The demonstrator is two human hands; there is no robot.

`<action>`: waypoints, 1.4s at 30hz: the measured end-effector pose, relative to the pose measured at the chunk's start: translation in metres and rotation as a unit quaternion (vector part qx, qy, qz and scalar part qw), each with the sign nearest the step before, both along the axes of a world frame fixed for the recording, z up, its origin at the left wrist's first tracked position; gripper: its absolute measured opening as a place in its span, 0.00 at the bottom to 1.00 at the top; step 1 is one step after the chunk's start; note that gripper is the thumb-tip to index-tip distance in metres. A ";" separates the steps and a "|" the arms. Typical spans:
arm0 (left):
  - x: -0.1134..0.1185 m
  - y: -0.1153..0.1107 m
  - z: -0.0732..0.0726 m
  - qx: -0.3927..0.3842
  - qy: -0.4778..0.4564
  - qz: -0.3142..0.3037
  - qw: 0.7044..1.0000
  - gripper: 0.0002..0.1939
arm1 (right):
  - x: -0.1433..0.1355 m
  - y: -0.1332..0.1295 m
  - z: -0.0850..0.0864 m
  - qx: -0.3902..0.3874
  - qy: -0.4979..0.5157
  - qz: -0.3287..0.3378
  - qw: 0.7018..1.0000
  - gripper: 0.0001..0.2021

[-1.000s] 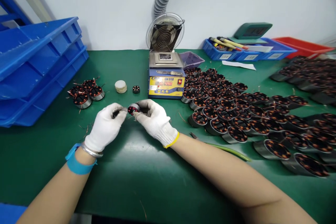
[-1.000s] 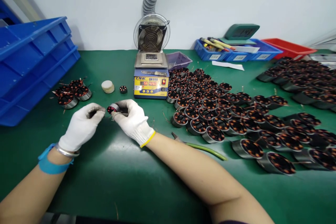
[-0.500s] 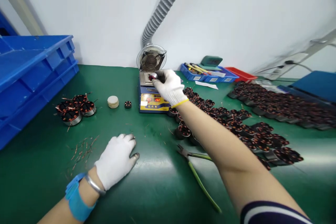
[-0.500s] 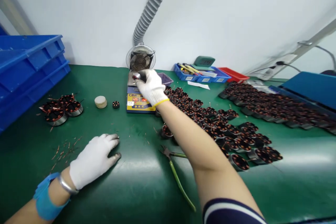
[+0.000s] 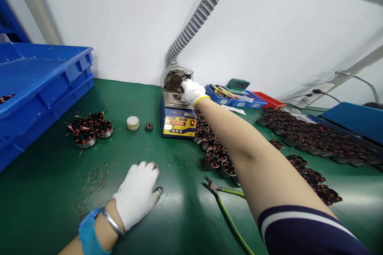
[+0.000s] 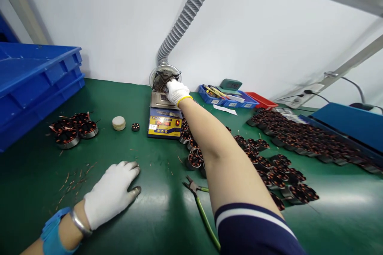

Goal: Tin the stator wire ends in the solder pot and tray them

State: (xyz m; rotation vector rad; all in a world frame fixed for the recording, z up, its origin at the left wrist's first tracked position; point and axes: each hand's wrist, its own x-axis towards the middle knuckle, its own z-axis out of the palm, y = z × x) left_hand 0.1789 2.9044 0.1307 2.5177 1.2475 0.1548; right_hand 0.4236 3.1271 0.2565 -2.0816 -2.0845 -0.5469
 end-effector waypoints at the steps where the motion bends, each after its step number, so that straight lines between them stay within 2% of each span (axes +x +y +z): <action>1: 0.000 0.000 0.001 -0.002 0.001 0.000 1.000 0.20 | 0.000 0.001 0.000 -0.003 -0.003 -0.002 1.000 0.19; 9: 0.000 0.000 0.001 -0.001 0.000 0.003 1.000 0.21 | 0.003 0.004 -0.001 0.004 0.009 -0.006 1.000 0.19; 15: -0.001 0.001 -0.002 0.007 -0.015 -0.001 1.000 0.21 | 0.008 -0.003 0.006 0.047 0.071 0.007 0.996 0.17; 21: 0.001 0.002 -0.001 0.008 -0.014 0.001 1.000 0.20 | 0.009 -0.009 0.008 0.044 0.116 0.025 0.992 0.17; 27: 0.000 0.001 -0.001 0.014 -0.010 0.002 1.000 0.21 | 0.005 -0.010 0.005 0.046 0.089 -0.017 0.995 0.17; 36: 0.000 0.001 -0.001 0.016 -0.006 0.000 1.000 0.21 | -0.001 -0.002 -0.003 0.014 0.055 -0.012 0.998 0.17; 42: 0.000 0.002 -0.004 0.022 -0.038 0.009 0.999 0.20 | -0.008 -0.015 0.012 0.038 0.085 -0.015 0.996 0.16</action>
